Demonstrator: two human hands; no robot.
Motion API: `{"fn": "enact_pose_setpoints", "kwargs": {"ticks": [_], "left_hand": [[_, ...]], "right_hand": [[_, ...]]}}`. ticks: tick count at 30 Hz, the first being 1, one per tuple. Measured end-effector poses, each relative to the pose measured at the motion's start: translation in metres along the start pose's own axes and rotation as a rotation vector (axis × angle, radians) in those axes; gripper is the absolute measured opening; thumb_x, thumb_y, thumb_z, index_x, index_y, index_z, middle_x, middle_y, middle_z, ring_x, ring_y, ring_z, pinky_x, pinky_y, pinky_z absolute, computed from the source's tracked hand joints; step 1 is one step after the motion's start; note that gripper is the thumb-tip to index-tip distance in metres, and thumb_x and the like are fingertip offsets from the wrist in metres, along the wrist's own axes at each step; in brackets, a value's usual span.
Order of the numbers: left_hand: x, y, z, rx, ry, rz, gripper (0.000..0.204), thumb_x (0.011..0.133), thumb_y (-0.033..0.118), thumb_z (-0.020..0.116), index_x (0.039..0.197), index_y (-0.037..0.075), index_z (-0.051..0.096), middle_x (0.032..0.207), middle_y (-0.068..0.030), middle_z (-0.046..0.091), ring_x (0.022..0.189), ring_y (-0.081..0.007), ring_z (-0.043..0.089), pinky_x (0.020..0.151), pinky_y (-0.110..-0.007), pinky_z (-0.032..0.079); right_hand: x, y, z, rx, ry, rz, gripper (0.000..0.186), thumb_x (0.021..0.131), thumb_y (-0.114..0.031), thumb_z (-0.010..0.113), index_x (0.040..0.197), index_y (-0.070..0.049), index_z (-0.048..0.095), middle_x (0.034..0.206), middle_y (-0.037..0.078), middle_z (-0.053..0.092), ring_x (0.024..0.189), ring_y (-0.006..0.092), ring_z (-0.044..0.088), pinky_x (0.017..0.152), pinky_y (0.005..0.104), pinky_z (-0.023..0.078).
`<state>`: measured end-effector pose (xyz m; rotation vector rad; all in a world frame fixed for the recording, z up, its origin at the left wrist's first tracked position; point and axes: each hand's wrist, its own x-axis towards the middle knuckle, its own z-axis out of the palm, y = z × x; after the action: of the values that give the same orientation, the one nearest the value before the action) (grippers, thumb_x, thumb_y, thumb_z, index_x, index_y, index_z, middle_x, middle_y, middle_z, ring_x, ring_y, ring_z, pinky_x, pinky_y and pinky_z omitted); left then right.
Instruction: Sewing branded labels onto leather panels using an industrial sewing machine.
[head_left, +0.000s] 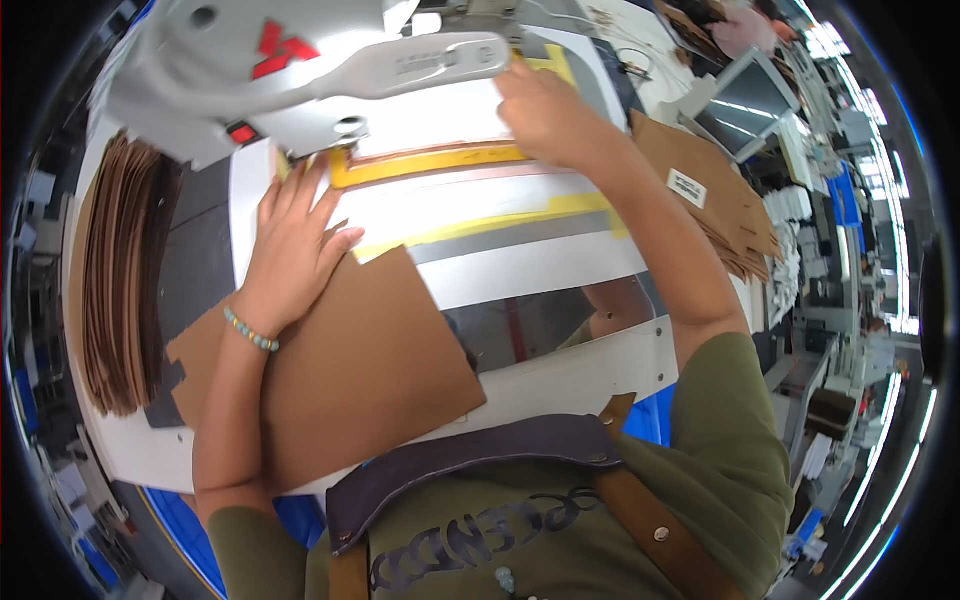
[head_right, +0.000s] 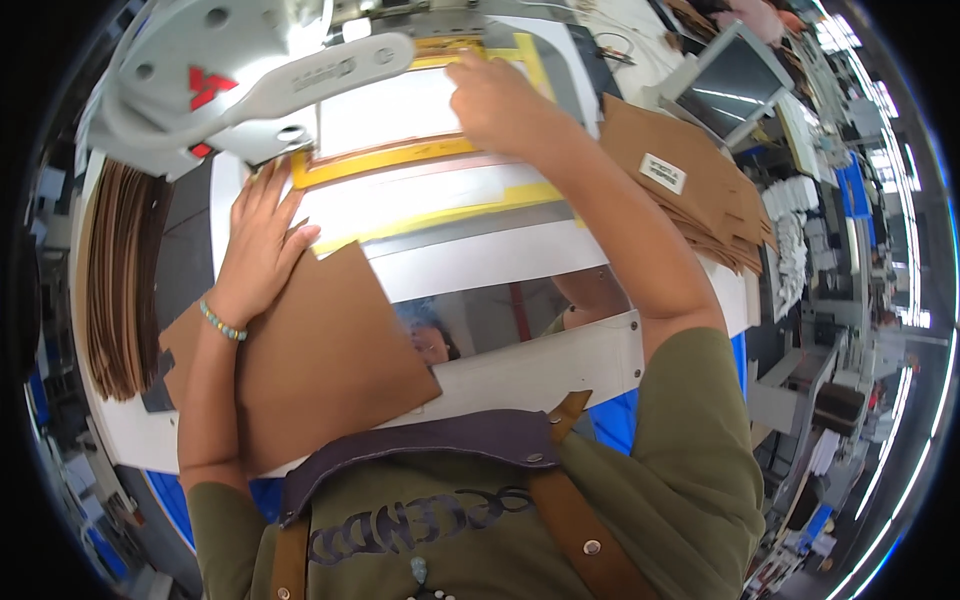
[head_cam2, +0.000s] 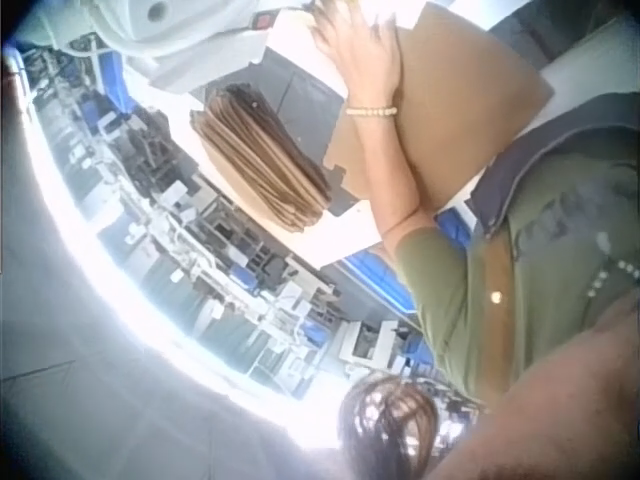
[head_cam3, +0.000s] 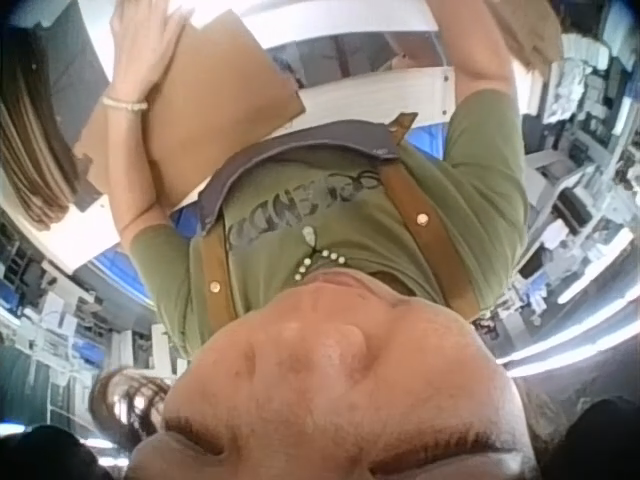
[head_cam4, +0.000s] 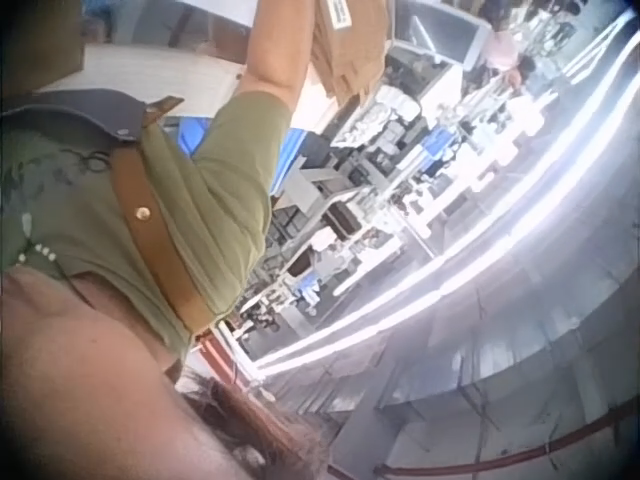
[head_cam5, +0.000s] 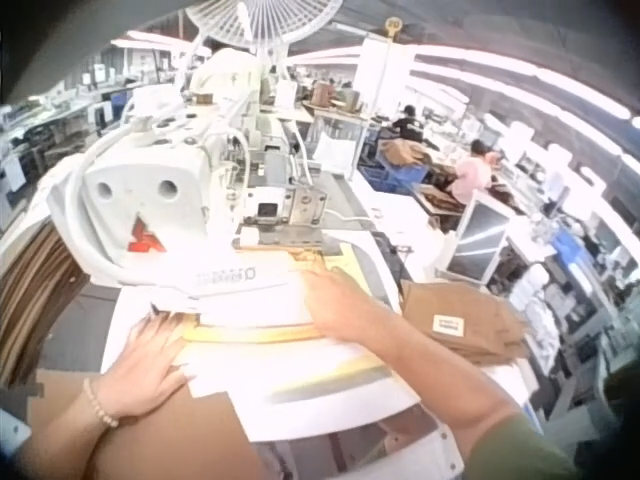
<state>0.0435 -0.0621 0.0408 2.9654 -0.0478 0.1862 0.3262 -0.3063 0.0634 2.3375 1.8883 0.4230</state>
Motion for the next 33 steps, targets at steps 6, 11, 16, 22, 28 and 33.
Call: {"fn": "enact_pose_setpoints", "kwargs": {"ticks": [6, 11, 16, 22, 28, 33], "left_hand": [[-0.08, -0.031, -0.065, 0.119, -0.135, -0.018, 0.066, 0.101, 0.03, 0.069, 0.16, 0.006, 0.049, 0.172, -0.0135, 0.04, 0.161, -0.0376, 0.03, 0.13, -0.052, 0.025], [-0.167, -0.043, -0.098, 0.011, -0.094, -0.45, 0.067, 0.09, 0.019, 0.08, 0.151, 0.005, 0.058, 0.152, -0.0113, 0.058, 0.139, -0.0335, 0.055, 0.112, -0.043, 0.047], [-0.217, -0.041, -0.08, -0.4, 0.011, -0.754, 0.036, 0.09, 0.006, 0.08, 0.123, 0.001, 0.067, 0.106, -0.0076, 0.062, 0.096, -0.0202, 0.059, 0.086, -0.031, 0.049], [-0.227, -0.063, -0.069, -0.465, 0.504, -0.719, 0.015, 0.106, 0.013, 0.068, 0.103, -0.002, 0.068, 0.09, -0.0003, 0.059, 0.08, -0.0083, 0.049, 0.072, -0.026, 0.042], [-0.155, -0.147, -0.114, 0.068, 0.579, -0.776, 0.036, 0.107, 0.024, 0.067, 0.132, -0.002, 0.068, 0.115, -0.016, 0.076, 0.109, -0.0272, 0.072, 0.095, -0.037, 0.054], [-0.117, -0.159, -0.115, 0.708, 0.536, -0.332, 0.05, 0.106, 0.025, 0.067, 0.15, 0.005, 0.06, 0.131, -0.0199, 0.073, 0.125, -0.039, 0.068, 0.103, -0.043, 0.055]], "right_hand": [[0.003, -0.03, -0.044, 0.425, 0.181, 0.044, 0.022, 0.092, -0.005, 0.059, 0.106, -0.003, 0.077, 0.101, 0.015, 0.075, 0.099, 0.0361, 0.07, 0.087, 0.0445, 0.056], [-0.01, -0.116, -0.059, 0.722, 0.112, -0.183, 0.02, 0.093, -0.011, 0.074, 0.111, -0.003, 0.076, 0.103, 0.012, 0.074, 0.094, 0.0317, 0.072, 0.081, 0.0419, 0.058], [0.0, -0.167, -0.053, 0.701, 0.045, -0.211, 0.018, 0.093, -0.019, 0.076, 0.099, -0.004, 0.068, 0.096, 0.009, 0.064, 0.087, 0.0314, 0.069, 0.074, 0.0434, 0.056], [0.011, -0.18, -0.058, 0.61, 0.105, -0.224, 0.015, 0.093, -0.016, 0.073, 0.094, -0.006, 0.062, 0.095, 0.008, 0.062, 0.087, 0.0271, 0.069, 0.066, 0.0376, 0.057], [0.062, -0.181, -0.063, -0.209, 0.42, -0.108, 0.025, 0.083, -0.01, 0.071, 0.106, 0.0, 0.07, 0.101, 0.008, 0.063, 0.091, 0.018, 0.067, 0.064, 0.0291, 0.059], [0.052, -0.187, -0.061, 0.237, 0.526, -0.136, 0.02, 0.08, -0.008, 0.072, 0.098, 0.0, 0.072, 0.099, 0.006, 0.062, 0.09, 0.0164, 0.061, 0.064, 0.0268, 0.053]]}}
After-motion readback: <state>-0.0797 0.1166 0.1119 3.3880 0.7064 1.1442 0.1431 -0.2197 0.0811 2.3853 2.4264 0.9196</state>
